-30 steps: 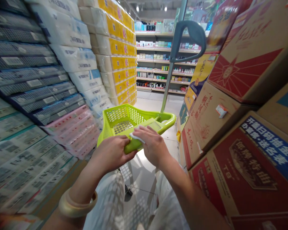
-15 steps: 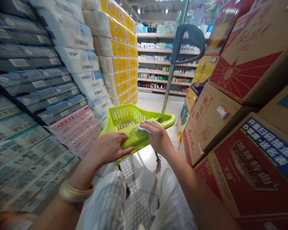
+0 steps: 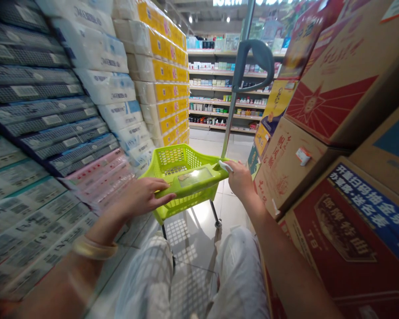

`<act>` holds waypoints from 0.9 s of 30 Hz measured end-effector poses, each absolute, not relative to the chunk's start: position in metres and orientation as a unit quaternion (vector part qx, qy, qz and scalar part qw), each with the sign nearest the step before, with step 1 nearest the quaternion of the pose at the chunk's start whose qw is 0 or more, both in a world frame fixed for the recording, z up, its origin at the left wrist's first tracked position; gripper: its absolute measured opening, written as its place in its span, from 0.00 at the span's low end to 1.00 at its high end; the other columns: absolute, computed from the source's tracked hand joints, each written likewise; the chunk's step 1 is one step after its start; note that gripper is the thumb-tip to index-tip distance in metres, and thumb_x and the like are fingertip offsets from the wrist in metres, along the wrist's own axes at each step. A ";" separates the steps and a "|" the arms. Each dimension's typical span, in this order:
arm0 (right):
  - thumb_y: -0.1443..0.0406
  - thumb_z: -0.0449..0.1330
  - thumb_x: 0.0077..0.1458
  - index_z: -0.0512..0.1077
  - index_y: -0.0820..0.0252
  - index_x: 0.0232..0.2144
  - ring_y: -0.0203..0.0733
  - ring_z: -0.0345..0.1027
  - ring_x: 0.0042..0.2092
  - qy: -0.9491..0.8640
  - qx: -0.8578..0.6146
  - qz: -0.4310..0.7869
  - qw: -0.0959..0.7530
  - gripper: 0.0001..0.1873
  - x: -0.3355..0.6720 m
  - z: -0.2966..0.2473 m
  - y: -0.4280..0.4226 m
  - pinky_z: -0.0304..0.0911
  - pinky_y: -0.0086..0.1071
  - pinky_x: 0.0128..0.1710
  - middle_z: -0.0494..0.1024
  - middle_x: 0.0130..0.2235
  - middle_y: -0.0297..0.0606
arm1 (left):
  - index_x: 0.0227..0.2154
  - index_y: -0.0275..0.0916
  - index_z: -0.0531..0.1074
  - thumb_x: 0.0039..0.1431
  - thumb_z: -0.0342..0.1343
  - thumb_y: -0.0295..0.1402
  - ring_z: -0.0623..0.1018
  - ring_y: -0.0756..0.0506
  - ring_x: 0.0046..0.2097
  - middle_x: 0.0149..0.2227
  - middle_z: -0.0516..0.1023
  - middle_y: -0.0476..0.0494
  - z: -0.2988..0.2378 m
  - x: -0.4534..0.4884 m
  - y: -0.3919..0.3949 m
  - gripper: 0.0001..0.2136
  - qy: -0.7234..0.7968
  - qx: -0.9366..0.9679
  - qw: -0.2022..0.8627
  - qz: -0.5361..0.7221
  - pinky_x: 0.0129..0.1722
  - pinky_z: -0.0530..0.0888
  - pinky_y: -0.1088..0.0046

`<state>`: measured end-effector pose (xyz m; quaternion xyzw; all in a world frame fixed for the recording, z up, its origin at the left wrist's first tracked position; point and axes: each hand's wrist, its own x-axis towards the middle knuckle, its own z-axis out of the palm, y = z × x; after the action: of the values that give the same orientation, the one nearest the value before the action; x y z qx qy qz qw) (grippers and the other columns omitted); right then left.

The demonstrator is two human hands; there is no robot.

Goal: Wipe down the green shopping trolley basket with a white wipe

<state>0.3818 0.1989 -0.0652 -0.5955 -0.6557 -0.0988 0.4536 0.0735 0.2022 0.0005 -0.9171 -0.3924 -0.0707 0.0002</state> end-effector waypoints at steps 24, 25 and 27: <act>0.74 0.50 0.59 0.76 0.57 0.44 0.46 0.74 0.50 -0.625 -0.593 -0.170 0.478 0.18 0.308 -0.076 0.140 0.59 0.45 0.60 0.82 0.44 0.39 | 0.44 0.38 0.78 0.66 0.40 0.40 0.76 0.39 0.47 0.45 0.80 0.39 0.004 0.088 0.199 0.21 -0.454 -0.843 0.077 -0.276 0.50 0.70 0.59; 0.75 0.49 0.59 0.76 0.57 0.44 0.46 0.74 0.50 -0.626 -0.594 -0.169 0.477 0.19 0.307 -0.075 0.137 0.58 0.45 0.60 0.82 0.45 0.39 | 0.44 0.38 0.78 0.66 0.41 0.40 0.76 0.39 0.47 0.45 0.80 0.40 0.004 0.099 0.197 0.21 -0.438 -0.857 0.070 -0.263 0.50 0.69 0.59; 0.75 0.49 0.59 0.76 0.58 0.44 0.46 0.74 0.50 -0.627 -0.592 -0.168 0.477 0.19 0.306 -0.074 0.130 0.58 0.45 0.60 0.82 0.45 0.40 | 0.44 0.39 0.78 0.67 0.41 0.39 0.76 0.39 0.47 0.45 0.80 0.40 0.002 0.118 0.194 0.20 -0.432 -0.869 0.070 -0.232 0.51 0.69 0.58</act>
<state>0.3060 0.1303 -0.0743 -0.5920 -0.6274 -0.1676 0.4773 0.1183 0.1940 0.0020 -0.8687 -0.4322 -0.2319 0.0698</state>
